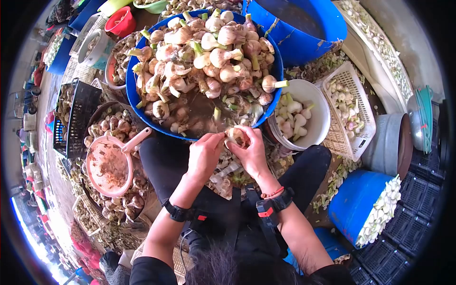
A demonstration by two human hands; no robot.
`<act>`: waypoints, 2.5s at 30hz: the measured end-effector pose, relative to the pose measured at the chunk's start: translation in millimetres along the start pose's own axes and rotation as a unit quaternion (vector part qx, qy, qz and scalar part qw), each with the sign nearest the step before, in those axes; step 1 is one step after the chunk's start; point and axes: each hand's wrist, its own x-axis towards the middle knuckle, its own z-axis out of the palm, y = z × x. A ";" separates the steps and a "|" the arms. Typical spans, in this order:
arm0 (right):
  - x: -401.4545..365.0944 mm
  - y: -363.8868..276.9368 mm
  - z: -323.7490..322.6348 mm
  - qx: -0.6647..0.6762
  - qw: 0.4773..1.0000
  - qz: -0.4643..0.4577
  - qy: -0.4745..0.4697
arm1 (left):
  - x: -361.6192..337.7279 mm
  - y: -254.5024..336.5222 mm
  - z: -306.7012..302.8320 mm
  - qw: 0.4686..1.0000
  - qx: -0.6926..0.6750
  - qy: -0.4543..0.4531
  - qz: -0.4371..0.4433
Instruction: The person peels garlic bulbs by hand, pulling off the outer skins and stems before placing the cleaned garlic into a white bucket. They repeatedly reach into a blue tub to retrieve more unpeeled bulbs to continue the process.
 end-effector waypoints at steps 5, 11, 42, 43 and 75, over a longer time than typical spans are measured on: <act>-5.7 18.9 -15.6 0.041 0.997 -0.030 -0.062 | 6.6 -0.8 -3.1 0.985 -0.059 -0.087 -0.137; -23.7 -8.9 -44.5 0.406 0.873 0.175 -0.204 | 13.4 -59.7 2.2 0.979 0.172 -0.036 -0.106; -25.3 10.6 -25.4 0.304 0.942 0.106 -0.094 | -31.7 8.6 17.1 0.976 -0.141 -0.088 -0.138; -26.0 10.4 -24.6 0.238 0.965 0.067 -0.088 | -31.2 4.3 21.9 0.951 -0.225 -0.070 -0.198; -2.9 39.6 -37.5 0.365 0.891 0.267 -0.032 | 64.5 -130.9 62.7 0.945 0.135 -0.278 -0.109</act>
